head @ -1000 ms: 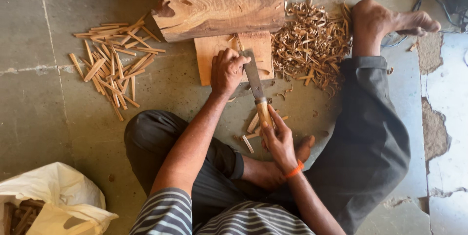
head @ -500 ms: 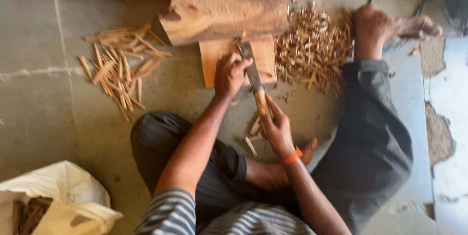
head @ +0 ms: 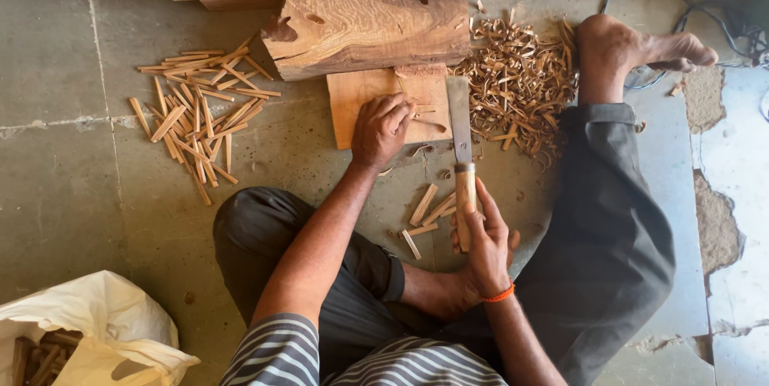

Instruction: The person sits on the floor and uses a chisel to carve small wooden sticks. They hold the sticks against a wooden block and repeatedly strike the chisel to shape the wood, creating a pile of wood shavings.

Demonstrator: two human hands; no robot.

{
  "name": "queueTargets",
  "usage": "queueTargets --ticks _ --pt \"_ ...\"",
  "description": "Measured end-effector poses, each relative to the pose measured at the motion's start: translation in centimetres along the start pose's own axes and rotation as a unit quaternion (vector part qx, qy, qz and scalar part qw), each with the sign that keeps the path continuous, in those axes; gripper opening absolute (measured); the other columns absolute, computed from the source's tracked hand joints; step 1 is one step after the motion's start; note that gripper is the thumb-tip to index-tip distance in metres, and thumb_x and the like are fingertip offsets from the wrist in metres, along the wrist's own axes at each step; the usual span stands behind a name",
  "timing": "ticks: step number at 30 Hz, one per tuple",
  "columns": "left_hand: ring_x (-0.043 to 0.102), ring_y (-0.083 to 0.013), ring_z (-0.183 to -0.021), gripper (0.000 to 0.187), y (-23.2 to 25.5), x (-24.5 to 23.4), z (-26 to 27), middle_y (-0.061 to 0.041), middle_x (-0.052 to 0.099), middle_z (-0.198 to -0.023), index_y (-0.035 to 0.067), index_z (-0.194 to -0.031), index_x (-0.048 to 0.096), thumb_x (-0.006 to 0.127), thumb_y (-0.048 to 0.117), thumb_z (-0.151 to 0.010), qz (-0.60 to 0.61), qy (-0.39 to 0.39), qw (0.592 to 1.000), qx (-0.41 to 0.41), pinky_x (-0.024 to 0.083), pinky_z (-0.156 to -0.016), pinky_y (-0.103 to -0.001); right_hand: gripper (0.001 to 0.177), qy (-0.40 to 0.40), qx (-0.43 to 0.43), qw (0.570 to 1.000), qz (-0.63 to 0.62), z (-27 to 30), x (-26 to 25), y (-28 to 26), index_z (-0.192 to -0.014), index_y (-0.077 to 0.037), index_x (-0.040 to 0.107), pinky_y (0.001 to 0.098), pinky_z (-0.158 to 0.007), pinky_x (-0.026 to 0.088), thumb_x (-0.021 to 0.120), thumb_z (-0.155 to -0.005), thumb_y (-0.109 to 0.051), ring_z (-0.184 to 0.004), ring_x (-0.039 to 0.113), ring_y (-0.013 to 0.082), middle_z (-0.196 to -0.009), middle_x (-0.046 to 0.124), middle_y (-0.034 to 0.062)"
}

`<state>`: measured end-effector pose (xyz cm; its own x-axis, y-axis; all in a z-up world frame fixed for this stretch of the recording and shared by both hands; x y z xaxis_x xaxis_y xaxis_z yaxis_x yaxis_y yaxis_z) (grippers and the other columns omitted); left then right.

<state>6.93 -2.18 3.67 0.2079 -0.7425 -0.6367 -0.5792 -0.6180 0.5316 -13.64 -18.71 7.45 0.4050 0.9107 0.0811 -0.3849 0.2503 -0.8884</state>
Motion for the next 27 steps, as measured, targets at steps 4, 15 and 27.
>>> queueTargets --ticks 4,15,27 --pt "0.064 -0.0215 -0.108 0.027 0.5 -0.6 -0.1 -0.005 0.071 -0.116 0.01 -0.113 0.071 0.081 0.014 -0.089 -0.002 0.002 1.0 0.015 0.052 -0.097 -0.039 0.059 -0.009 0.005 0.998 0.057 0.4 -1.1 1.4 -0.156 -0.013 0.044 0.022 -0.045 0.044 0.059 -0.099 -0.018 -0.055 0.054 0.0074 -0.081 0.065 0.0035" --pt "0.06 -0.0245 -0.104 0.042 0.8 -1.2 -0.6 -0.007 0.062 -0.11 0.017 -0.126 0.066 0.081 0.013 -0.087 -0.024 -0.007 1.0 -0.013 0.05 -0.092 -0.039 0.061 -0.048 0.002 0.996 0.073 -1.9 1.8 1.1 -0.157 -0.009 0.045 0.0222 -0.045 0.042 0.062 -0.099 -0.019 -0.053 0.051 0.0065 -0.076 0.061 0.0021" --pt "0.063 -0.0217 -0.118 0.023 0.5 0.2 -0.6 -0.003 0.071 -0.123 0.011 -0.108 0.075 0.081 0.017 -0.086 -0.028 -0.023 0.999 0.013 0.049 -0.105 -0.039 0.06 -0.01 0.004 0.999 0.04 -1.2 -1.1 1.7 -0.157 -0.013 0.043 0.0223 -0.045 0.044 0.059 -0.099 -0.017 -0.053 0.054 0.0079 -0.08 0.065 0.0056"
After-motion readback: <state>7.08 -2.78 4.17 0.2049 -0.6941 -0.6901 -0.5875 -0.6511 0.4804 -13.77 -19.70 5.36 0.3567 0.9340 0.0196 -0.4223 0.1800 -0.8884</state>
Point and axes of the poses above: each hand's wrist, its own z-axis away from the middle knuckle, its own x-axis out of the palm, y = z × x, the point moved 8 cm from there along -z, towards the middle knuckle
